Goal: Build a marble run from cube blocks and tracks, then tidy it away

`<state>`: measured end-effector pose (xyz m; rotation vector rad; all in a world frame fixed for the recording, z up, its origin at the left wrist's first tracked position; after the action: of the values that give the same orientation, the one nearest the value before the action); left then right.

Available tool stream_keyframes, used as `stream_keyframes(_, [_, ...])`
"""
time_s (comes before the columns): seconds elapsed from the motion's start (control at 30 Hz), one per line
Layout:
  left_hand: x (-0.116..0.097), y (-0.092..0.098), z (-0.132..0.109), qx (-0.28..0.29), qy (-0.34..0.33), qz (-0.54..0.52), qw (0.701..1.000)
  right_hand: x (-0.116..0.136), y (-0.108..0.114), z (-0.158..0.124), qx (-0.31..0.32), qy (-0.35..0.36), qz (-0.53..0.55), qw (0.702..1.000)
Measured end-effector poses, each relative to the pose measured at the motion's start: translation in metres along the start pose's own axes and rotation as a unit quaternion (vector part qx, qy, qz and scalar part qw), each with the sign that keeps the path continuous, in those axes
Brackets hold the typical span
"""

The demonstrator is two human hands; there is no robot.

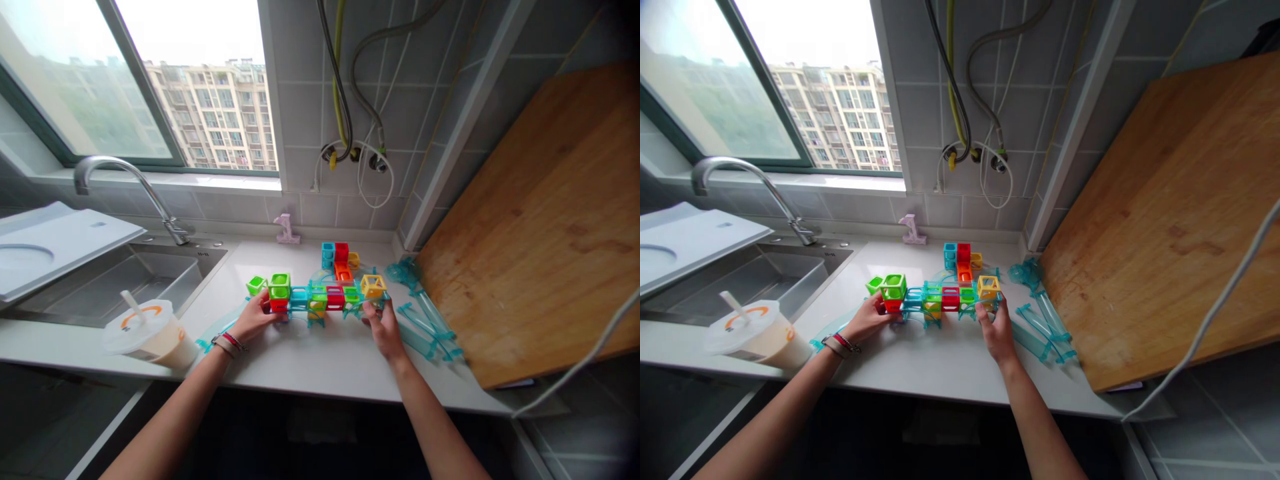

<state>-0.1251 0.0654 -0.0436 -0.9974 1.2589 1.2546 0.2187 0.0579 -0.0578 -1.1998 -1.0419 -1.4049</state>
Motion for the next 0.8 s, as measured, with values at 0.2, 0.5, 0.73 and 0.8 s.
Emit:
stream_keyframes(0.2, [-0.005,0.005,-0.003,0.001,0.000,-0.013,1.000,0.003,-0.001,-0.001,-0.001,-0.004,0.007,1.000])
stream_keyframes(0.5, [0.003,0.004,0.002,0.030,0.003,-0.014,0.999,0.004,-0.001,-0.001,-0.001,0.021,-0.004,1.000])
stream_keyframes(0.73, [0.001,0.004,0.007,0.046,0.000,0.005,0.999,0.004,0.000,0.001,-0.004,0.037,-0.002,0.999])
stream_keyframes(0.8, [0.002,0.003,0.007,0.051,-0.004,0.002,0.999,0.005,0.000,0.001,-0.003,0.035,0.002,0.999])
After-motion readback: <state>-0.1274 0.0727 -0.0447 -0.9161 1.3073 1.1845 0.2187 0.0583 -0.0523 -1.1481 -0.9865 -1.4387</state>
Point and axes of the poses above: each hand's wrist, its own z-axis towards the middle knuckle, its own y-axis out of the back of the hand, x = y × z, the point moved 1 cm from there along z, towards the middle knuckle, and after that the axes turned 2 degrees about -y, right-handed, at the moved point
